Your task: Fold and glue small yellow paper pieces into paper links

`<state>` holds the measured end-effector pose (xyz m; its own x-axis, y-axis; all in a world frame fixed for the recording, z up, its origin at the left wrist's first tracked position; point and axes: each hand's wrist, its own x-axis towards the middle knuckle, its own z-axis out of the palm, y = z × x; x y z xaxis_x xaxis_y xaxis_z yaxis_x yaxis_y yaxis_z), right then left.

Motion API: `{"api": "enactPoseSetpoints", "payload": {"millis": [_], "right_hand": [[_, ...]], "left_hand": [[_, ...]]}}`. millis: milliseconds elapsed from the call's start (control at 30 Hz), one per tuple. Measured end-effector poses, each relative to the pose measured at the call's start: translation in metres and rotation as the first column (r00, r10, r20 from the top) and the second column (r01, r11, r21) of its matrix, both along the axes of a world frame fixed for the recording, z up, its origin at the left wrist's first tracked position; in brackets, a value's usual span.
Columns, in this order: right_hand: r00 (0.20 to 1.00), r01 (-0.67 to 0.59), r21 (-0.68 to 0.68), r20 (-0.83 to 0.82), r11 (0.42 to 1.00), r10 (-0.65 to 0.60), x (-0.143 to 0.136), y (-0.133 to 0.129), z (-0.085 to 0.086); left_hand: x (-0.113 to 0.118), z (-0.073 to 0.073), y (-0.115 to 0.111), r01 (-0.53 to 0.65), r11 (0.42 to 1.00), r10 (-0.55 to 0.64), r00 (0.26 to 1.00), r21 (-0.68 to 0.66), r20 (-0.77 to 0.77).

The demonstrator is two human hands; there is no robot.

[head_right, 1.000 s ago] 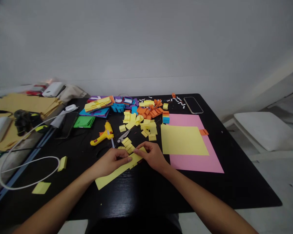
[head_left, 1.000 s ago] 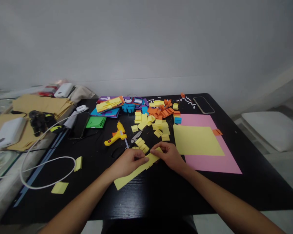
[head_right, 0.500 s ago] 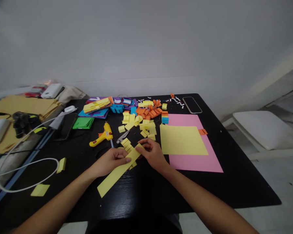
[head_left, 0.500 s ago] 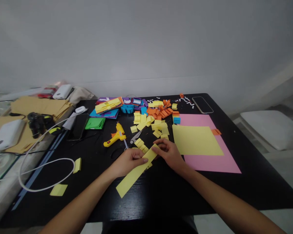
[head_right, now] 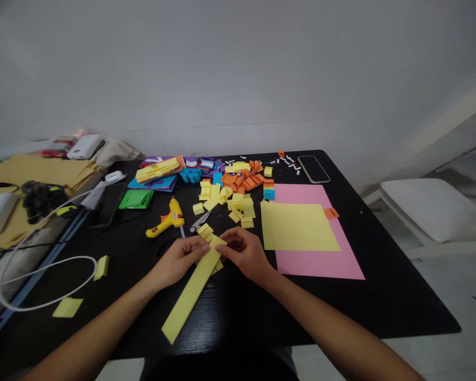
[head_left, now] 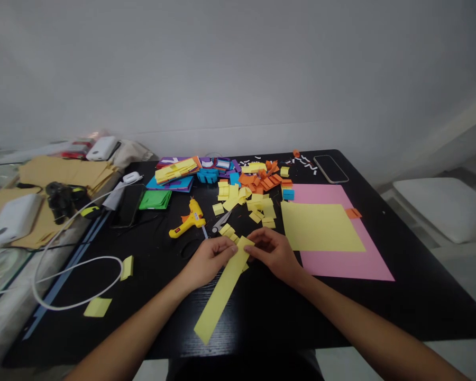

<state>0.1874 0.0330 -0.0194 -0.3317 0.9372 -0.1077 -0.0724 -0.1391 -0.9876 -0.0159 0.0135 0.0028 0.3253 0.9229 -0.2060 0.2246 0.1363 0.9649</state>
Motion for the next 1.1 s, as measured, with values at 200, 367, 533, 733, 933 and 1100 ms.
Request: {"api": "enactPoseSetpoints", "payload": {"millis": [200,367,533,733,933,1100], "right_hand": [[0.999,-0.031,0.055,0.047,0.998,0.029,0.000,-0.005,-0.004],[0.997,-0.056,0.004,-0.058,0.998,0.056,0.001,-0.003,0.001],[0.995,-0.067,-0.043,-0.072,0.997,0.063,0.002,0.000,0.002],[0.992,-0.097,-0.056,-0.085,0.994,0.092,0.002,0.001,0.005],[0.992,-0.123,-0.022,0.017,0.992,0.124,0.000,0.001,0.009],[0.996,0.063,0.033,0.060,0.997,-0.065,0.003,0.006,0.007]], "left_hand": [[0.005,0.002,-0.001,-0.059,0.998,0.058,0.997,0.033,0.045],[0.003,0.005,0.000,-0.075,0.997,0.077,0.993,-0.018,0.089],[0.001,0.004,-0.001,-0.075,0.993,0.087,0.986,-0.090,0.145],[0.001,-0.002,0.000,-0.083,0.996,0.087,0.992,-0.046,0.092],[0.004,-0.011,-0.003,-0.072,0.995,0.074,0.997,0.073,-0.018],[0.003,-0.008,-0.003,-0.011,1.000,0.011,0.999,0.011,-0.031]]}}
